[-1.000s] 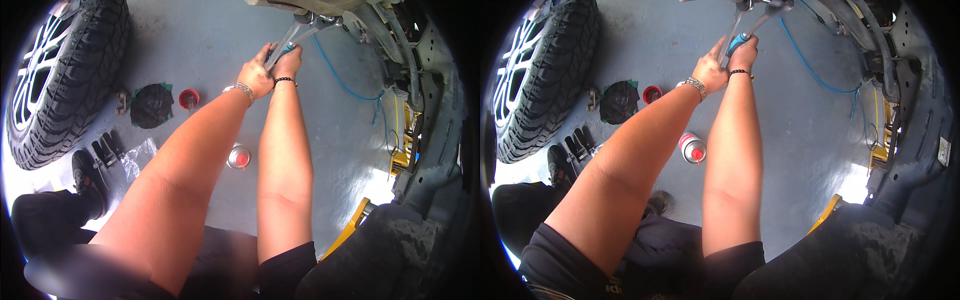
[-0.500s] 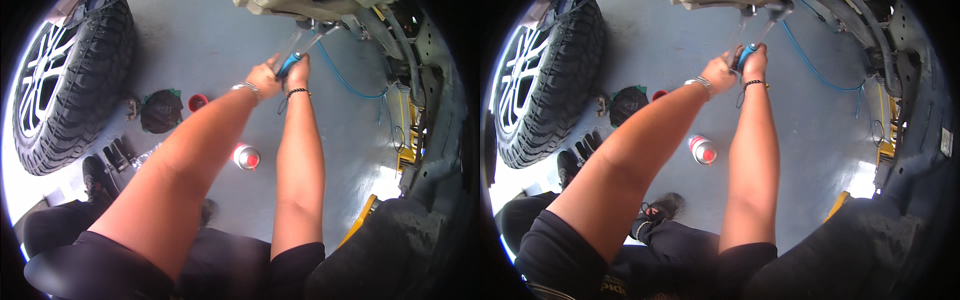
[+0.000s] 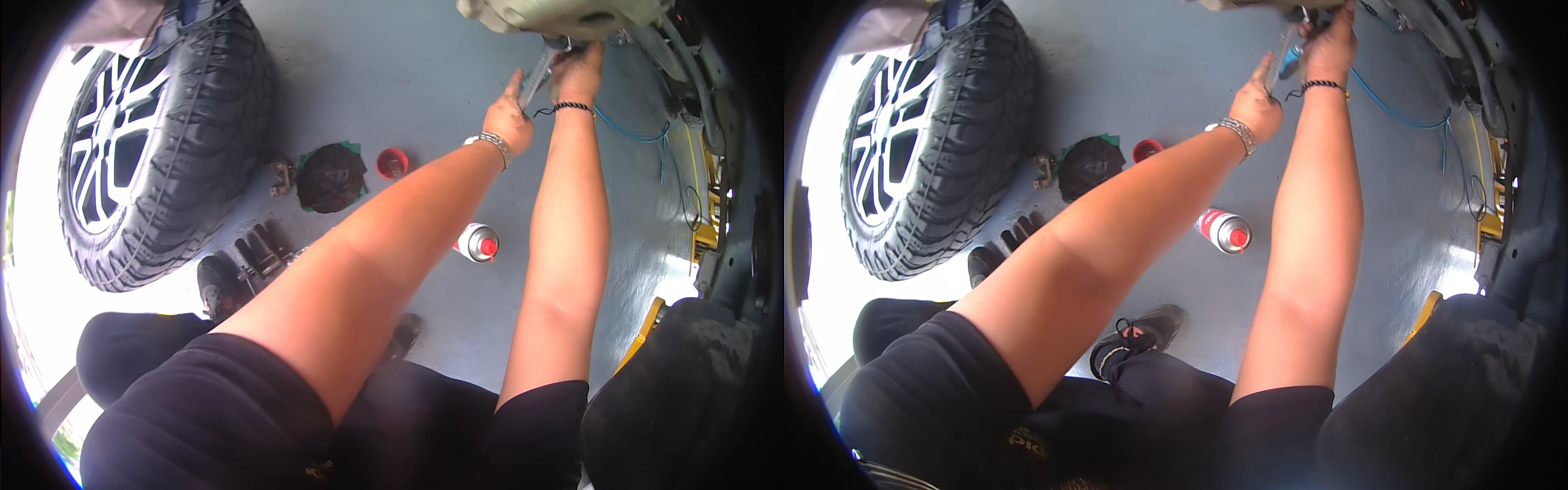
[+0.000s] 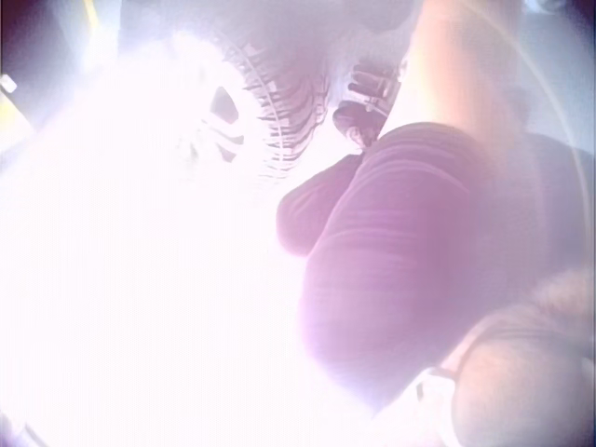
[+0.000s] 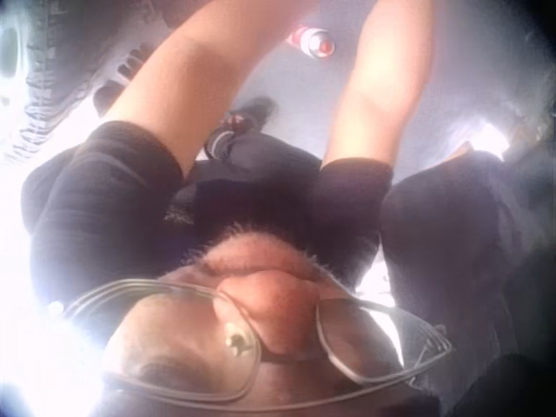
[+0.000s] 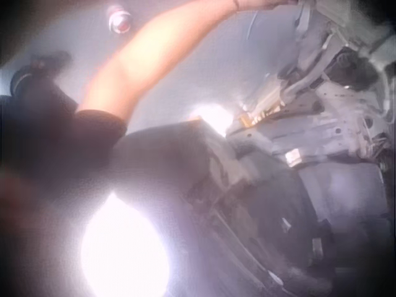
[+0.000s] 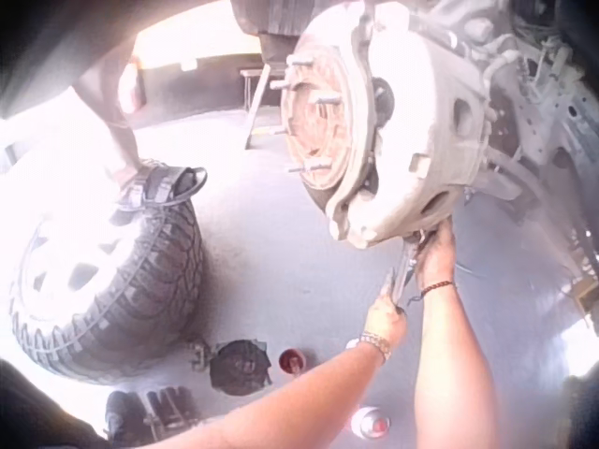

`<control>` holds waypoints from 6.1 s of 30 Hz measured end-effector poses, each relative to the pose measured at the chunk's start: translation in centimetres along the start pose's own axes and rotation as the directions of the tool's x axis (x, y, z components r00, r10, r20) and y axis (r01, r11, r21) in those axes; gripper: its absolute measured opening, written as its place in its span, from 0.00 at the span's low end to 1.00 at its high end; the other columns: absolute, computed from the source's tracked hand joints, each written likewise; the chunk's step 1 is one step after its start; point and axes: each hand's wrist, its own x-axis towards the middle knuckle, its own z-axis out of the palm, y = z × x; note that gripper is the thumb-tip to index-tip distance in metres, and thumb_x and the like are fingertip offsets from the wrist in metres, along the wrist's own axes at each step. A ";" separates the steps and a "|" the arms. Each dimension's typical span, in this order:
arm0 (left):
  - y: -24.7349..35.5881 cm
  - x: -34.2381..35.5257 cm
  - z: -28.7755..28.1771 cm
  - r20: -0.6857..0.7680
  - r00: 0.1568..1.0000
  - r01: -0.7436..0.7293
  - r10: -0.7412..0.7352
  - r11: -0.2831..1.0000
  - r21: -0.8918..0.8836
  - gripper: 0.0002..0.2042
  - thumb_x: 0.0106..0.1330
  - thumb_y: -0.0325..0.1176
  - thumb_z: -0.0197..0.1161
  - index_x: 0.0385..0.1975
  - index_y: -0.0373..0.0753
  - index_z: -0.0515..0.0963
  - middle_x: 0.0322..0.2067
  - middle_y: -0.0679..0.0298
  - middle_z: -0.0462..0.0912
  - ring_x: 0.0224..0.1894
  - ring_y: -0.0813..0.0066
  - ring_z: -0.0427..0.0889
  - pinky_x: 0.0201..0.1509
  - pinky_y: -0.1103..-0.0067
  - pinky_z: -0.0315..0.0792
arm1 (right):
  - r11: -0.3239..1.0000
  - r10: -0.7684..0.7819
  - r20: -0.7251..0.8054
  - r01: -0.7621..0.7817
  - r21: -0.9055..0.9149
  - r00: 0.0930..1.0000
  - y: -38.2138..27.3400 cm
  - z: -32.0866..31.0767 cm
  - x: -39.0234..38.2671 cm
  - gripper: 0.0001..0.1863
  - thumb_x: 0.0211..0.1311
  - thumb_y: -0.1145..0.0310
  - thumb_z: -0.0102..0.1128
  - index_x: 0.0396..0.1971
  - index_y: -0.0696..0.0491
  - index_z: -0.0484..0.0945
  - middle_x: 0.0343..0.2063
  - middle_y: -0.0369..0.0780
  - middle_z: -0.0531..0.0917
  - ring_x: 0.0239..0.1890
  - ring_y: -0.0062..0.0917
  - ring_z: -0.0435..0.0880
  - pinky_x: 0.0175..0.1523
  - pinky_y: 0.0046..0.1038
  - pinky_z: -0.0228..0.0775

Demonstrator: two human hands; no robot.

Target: The person removes a brake caliper from a vehicle's wheel hub, cleans the rotor and caliper with a spray and cloth, and uses a wrench to tighten bolts. The person then walks to a tool cart to retrieve additional parts before returning to the wheel assembly.

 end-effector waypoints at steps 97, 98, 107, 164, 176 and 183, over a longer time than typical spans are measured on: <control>-15.2 -8.6 -30.3 0.444 0.679 0.636 -0.585 0.165 -0.754 0.24 0.77 0.42 0.38 0.60 0.32 0.73 0.58 0.51 0.79 0.60 0.56 0.79 0.65 0.62 0.72 | 0.653 0.750 -0.072 -0.720 0.235 0.657 -0.6 -11.1 -32.8 0.34 0.71 0.46 0.49 0.72 0.44 0.58 0.45 0.43 0.82 0.40 0.34 0.86 0.42 0.40 0.84; -14.9 -8.9 -30.0 0.455 0.647 0.639 -0.613 0.110 -0.761 0.23 0.76 0.41 0.40 0.59 0.32 0.73 0.58 0.51 0.79 0.60 0.56 0.79 0.65 0.62 0.72 | 0.579 0.810 -0.069 -0.774 0.258 0.583 0.9 -13.1 -32.9 0.34 0.71 0.45 0.49 0.71 0.44 0.59 0.44 0.44 0.82 0.37 0.34 0.86 0.39 0.40 0.84; -15.3 -8.1 -26.7 -0.038 0.926 0.364 -0.377 0.859 0.360 0.22 0.58 0.25 0.61 0.56 0.35 0.76 0.49 0.47 0.82 0.52 0.52 0.82 0.60 0.65 0.75 | 0.697 0.609 -0.073 -0.577 -0.426 0.790 -1.1 -13.8 -34.2 0.49 0.58 0.72 0.71 0.75 0.57 0.49 0.54 0.46 0.77 0.51 0.27 0.80 0.57 0.30 0.76; 24.6 24.3 -35.8 -0.394 0.904 -0.368 0.163 0.764 -0.530 0.13 0.65 0.31 0.70 0.42 0.37 0.72 0.37 0.55 0.82 0.36 0.64 0.84 0.38 0.70 0.78 | 0.627 0.233 0.592 0.347 -0.698 0.771 -21.1 6.9 -27.2 0.39 0.47 0.59 0.78 0.63 0.42 0.72 0.42 0.38 0.81 0.44 0.37 0.83 0.55 0.38 0.75; 27.5 20.6 -33.2 0.079 0.552 -0.739 0.830 0.443 0.507 0.22 0.53 0.43 0.80 0.37 0.38 0.74 0.36 0.59 0.80 0.41 0.63 0.81 0.47 0.71 0.76 | 0.679 0.346 0.609 0.258 -0.688 0.714 -18.2 7.5 -26.4 0.38 0.50 0.57 0.76 0.64 0.39 0.71 0.46 0.43 0.82 0.45 0.42 0.83 0.56 0.41 0.74; 26.3 21.8 -37.0 -0.057 0.744 -0.615 0.666 0.716 0.330 0.18 0.58 0.39 0.77 0.36 0.38 0.73 0.29 0.65 0.80 0.36 0.71 0.80 0.42 0.74 0.76 | 0.634 0.373 0.576 0.253 -0.731 0.728 -17.9 7.2 -26.1 0.38 0.50 0.58 0.75 0.64 0.39 0.71 0.43 0.44 0.81 0.44 0.43 0.83 0.55 0.41 0.74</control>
